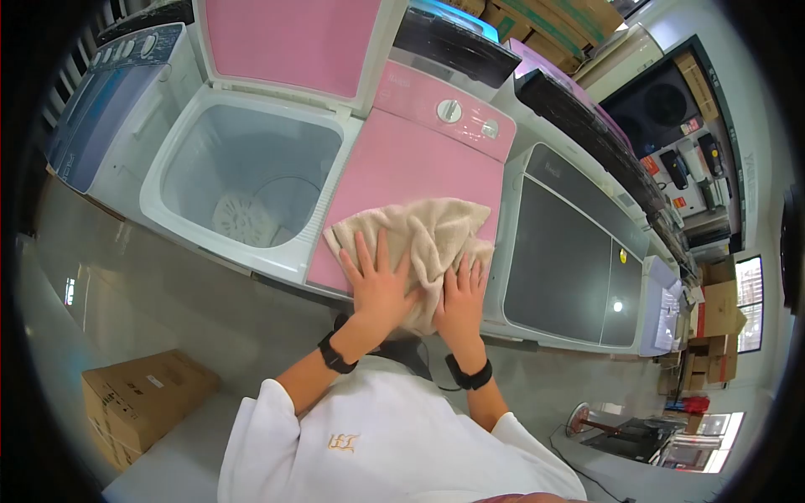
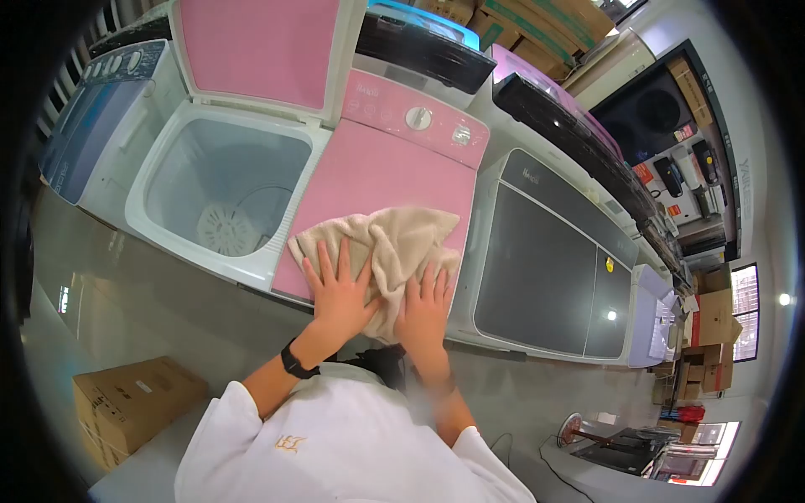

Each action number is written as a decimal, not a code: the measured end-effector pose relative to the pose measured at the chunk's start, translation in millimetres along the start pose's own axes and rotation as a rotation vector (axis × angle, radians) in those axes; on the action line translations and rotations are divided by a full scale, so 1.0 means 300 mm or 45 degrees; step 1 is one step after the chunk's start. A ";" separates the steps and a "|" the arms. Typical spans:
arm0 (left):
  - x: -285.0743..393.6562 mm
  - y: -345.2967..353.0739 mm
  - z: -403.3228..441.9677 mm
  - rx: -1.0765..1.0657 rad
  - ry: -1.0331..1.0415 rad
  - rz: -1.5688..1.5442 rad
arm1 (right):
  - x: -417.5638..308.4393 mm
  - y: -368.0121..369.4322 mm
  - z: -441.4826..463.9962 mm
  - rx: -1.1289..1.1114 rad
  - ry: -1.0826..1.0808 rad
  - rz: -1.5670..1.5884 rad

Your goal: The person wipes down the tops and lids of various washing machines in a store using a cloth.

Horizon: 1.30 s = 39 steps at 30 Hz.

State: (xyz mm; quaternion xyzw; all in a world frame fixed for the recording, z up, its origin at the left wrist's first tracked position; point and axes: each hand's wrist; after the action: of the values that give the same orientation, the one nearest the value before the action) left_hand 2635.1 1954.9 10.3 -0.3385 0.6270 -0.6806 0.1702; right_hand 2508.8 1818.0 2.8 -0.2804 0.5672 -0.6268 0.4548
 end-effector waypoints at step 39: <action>-0.398 -1.175 0.700 0.511 0.547 -0.767 | -0.098 0.037 -0.032 0.175 0.067 0.043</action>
State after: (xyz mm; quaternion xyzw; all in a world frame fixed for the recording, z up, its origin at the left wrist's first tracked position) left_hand 2929.9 1933.1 319.1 -0.3171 0.3762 -0.8638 -0.1084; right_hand 2516.0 1849.2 -5.1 -0.2223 0.5392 -0.6636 0.4685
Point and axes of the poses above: each hand's wrist, its own z-axis towards the middle knuckle, its own y-axis out of the palm, x = y × z, and after that the axes turned 2 degrees about -x, right-handed
